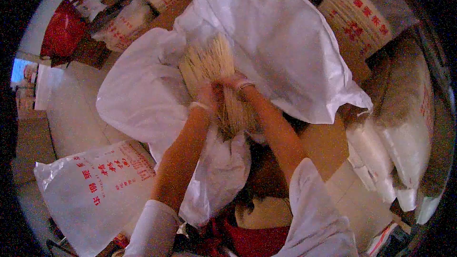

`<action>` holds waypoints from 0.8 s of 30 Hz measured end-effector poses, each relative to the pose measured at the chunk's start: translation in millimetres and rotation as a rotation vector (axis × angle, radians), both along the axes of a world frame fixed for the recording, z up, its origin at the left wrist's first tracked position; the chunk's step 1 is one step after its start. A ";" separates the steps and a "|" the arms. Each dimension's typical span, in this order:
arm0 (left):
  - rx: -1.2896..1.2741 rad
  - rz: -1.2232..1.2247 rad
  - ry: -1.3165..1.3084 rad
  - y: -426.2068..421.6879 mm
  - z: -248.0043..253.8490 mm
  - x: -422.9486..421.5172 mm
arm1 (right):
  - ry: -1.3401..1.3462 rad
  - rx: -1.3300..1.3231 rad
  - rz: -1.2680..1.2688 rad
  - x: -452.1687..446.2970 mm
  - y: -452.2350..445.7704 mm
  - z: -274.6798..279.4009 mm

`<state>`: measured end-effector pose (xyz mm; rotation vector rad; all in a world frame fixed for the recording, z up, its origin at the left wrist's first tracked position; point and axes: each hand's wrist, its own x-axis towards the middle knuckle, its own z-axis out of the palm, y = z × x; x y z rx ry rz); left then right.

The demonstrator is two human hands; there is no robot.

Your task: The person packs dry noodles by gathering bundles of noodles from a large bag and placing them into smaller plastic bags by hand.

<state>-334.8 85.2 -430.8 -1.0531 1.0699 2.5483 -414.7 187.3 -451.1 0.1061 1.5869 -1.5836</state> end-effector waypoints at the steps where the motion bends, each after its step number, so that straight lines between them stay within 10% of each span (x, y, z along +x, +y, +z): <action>1: -0.011 0.005 -0.055 1.4 9.6 2.9 | 0.081 0.084 -0.011 0.1 -0.5 -1.0; 4: -0.041 0.013 -0.161 -0.6 11.3 5.5 | 0.336 0.489 -0.030 15.2 6.0 52.7; 10: 0.130 0.333 0.187 -5.8 51.5 10.2 | 0.412 0.127 0.016 -1.3 31.2 47.8; 13: -0.134 0.231 0.032 -12.6 88.3 10.0 | 0.247 0.048 -0.005 3.4 30.6 82.5; 16: -0.018 -0.127 0.426 -29.9 61.6 11.4 | 0.422 -0.044 0.138 -2.1 39.2 79.1; 17: -0.832 -0.390 0.615 -41.5 5.5 3.5 | 0.501 -0.069 0.186 -4.6 39.7 74.5; 19: -1.672 -0.623 0.750 -41.8 0.9 -1.4 | 0.485 0.120 0.095 -12.1 33.6 69.3; 22: -1.642 -0.477 0.972 -26.1 69.0 8.4 | 0.795 0.039 0.266 -9.1 35.5 70.2; 24: -0.991 -0.545 0.810 -27.6 68.1 -6.8 | 0.759 0.047 0.283 -3.3 26.9 77.0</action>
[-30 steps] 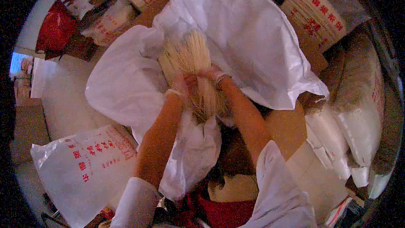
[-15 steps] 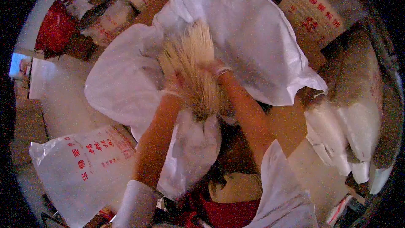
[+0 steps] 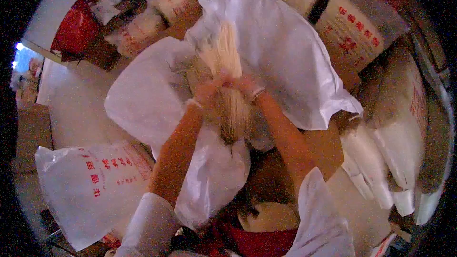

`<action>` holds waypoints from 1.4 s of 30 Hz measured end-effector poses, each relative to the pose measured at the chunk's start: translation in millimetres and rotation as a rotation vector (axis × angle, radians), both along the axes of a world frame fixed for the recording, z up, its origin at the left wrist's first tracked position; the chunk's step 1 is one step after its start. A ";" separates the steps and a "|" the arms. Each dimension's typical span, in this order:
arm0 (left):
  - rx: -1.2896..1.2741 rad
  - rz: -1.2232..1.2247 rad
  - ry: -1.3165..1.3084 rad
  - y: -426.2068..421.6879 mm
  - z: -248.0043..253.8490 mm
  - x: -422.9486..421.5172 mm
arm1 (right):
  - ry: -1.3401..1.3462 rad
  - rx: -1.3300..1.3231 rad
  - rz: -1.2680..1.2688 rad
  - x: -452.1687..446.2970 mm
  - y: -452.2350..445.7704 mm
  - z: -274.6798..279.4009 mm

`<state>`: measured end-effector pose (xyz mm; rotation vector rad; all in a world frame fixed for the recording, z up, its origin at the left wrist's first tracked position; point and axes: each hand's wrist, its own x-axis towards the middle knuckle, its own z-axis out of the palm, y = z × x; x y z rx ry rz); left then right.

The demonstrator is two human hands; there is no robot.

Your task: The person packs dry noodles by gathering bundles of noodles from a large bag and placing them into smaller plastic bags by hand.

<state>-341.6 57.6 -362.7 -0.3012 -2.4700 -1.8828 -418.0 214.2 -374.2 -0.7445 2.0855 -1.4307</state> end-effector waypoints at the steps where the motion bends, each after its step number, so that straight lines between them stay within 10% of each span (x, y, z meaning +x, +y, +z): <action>1: 0.169 -0.027 -0.124 0.8 -0.4 -10.0 | -0.130 0.039 -0.056 -0.8 -4.9 3.9; 6: 0.711 0.174 -0.510 11.1 -17.9 -30.8 | 0.017 0.117 -0.093 9.3 -21.1 0.5; 10: 0.256 -0.005 0.081 6.2 -51.3 -32.3 | 0.023 0.019 -0.170 31.7 -20.1 44.5; 12: 0.551 0.344 -0.302 23.9 17.8 -15.3 | 0.167 -0.065 -0.178 32.1 -23.5 45.6; 17: 0.436 0.292 -0.103 26.1 93.3 -0.7 | 0.092 -0.350 -0.285 37.0 -28.4 60.2; 25: 0.024 0.044 -0.059 10.3 74.9 20.2 | 0.370 -0.373 -0.111 45.4 -17.0 -0.1; 31: 0.347 0.048 -0.127 3.4 82.4 17.2 | 0.374 -0.294 -0.099 40.1 -23.5 3.3; 34: -0.414 -0.039 0.184 -12.0 63.4 9.2 | 0.868 -0.155 0.009 34.8 -26.0 35.9; 40: 0.602 -0.308 -0.323 -15.8 37.9 2.6 | 0.948 -0.021 -0.138 28.3 -30.6 15.9; 42: 0.045 0.179 -0.318 -2.2 76.7 3.9 | 0.763 -0.076 -0.043 27.1 -33.3 9.4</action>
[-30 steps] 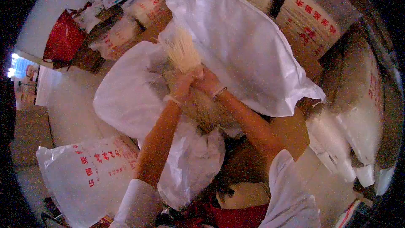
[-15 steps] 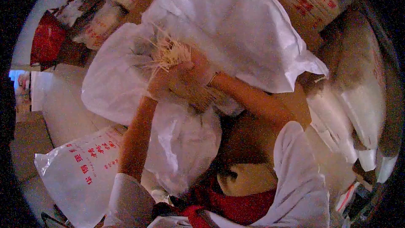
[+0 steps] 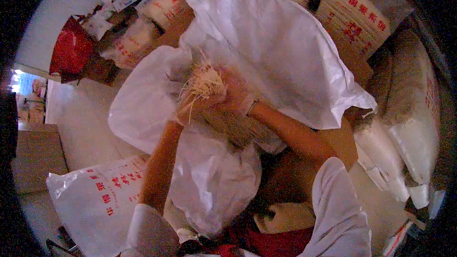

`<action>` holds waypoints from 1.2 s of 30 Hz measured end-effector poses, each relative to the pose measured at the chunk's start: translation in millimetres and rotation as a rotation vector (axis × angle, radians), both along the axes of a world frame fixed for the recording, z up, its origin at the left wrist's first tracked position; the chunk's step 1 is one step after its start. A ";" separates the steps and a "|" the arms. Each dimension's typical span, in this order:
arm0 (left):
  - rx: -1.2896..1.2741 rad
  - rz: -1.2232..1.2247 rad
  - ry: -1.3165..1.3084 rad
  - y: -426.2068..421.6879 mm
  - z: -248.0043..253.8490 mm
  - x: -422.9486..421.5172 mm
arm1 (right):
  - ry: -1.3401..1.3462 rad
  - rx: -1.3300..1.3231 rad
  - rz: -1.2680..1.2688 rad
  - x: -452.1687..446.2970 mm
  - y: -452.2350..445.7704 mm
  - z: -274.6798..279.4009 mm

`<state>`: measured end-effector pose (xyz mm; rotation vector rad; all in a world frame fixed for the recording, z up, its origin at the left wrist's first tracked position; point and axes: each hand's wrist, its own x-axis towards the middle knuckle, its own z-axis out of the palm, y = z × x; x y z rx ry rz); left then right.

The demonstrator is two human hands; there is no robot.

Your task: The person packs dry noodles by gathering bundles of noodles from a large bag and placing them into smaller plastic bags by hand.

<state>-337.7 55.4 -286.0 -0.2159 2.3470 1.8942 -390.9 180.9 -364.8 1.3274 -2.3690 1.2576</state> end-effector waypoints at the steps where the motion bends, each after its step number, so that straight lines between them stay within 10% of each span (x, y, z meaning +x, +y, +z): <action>1: -0.203 0.128 -0.033 -0.3 5.7 -0.4 | -0.092 -0.006 0.060 1.2 0.9 -2.0; 4: -0.008 -0.324 0.216 -20.7 -29.5 -2.1 | -0.568 0.023 0.207 8.3 4.3 1.3; 13: -0.023 -0.049 0.514 20.6 -7.3 -1.5 | -0.367 -0.314 -0.069 8.3 -9.5 7.6; 22: 0.365 -0.010 0.210 10.2 -66.5 -13.4 | -0.270 -0.056 -0.128 0.2 -1.7 -45.7; 31: 0.203 0.190 0.234 25.8 -29.0 -3.1 | -0.377 -0.196 -0.161 12.4 3.0 9.2; 36: 0.311 0.087 0.036 15.2 -44.3 -1.4 | -0.413 -0.216 -0.014 -1.0 -0.7 -47.3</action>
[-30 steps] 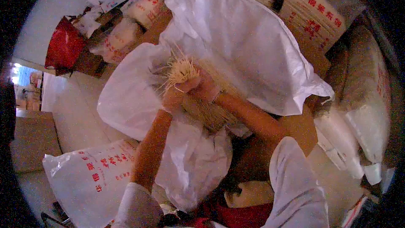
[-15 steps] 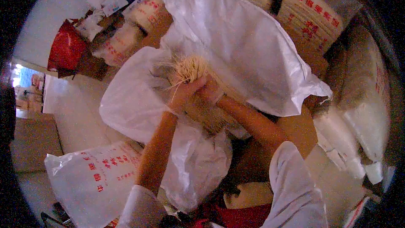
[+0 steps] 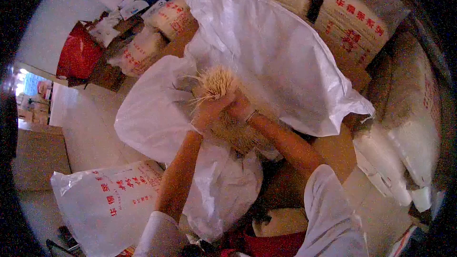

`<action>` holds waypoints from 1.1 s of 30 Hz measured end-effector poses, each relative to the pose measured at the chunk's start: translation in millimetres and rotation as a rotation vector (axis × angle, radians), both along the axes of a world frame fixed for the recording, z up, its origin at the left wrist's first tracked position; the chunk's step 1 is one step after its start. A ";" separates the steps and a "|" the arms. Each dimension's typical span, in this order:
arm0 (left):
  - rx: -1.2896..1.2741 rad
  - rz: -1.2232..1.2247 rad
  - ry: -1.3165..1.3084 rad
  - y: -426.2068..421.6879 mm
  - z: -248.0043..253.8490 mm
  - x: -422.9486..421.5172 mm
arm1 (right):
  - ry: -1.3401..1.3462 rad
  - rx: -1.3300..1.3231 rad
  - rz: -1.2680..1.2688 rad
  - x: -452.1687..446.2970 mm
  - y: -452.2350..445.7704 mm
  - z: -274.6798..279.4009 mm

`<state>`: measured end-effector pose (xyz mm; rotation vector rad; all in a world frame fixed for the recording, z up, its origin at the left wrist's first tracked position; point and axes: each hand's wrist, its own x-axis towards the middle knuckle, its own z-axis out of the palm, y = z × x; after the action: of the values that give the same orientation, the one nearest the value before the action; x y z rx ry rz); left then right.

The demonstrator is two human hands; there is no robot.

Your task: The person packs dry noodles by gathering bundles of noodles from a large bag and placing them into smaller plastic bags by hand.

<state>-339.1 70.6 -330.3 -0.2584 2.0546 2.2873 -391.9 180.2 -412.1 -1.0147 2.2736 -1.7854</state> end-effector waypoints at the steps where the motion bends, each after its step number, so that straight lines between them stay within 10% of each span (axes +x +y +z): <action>1: 0.000 0.001 0.000 -0.2 -1.5 -0.3 | -0.056 0.082 0.098 -1.2 2.1 -1.2; 14: -0.172 0.116 0.190 14.2 6.7 -4.1 | -0.020 0.249 -0.098 21.0 -4.2 28.3; 22: -0.007 0.083 0.226 14.3 66.8 -13.9 | -0.093 -0.181 -0.292 5.2 -2.4 77.7; 25: -0.422 0.054 0.548 -12.2 51.9 -13.3 | -0.394 -0.129 -0.314 10.5 15.9 117.1; 27: -0.087 0.130 0.113 -18.1 65.6 -1.2 | -0.413 -0.098 -0.271 -4.6 23.4 104.1; 33: 0.448 0.029 0.082 -9.9 15.0 8.0 | -0.479 -0.270 -0.146 -29.9 45.9 86.7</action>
<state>-331.2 60.7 -315.3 -0.1718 1.5118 2.7297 -421.8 226.0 -325.3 -0.3838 1.8888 -2.1508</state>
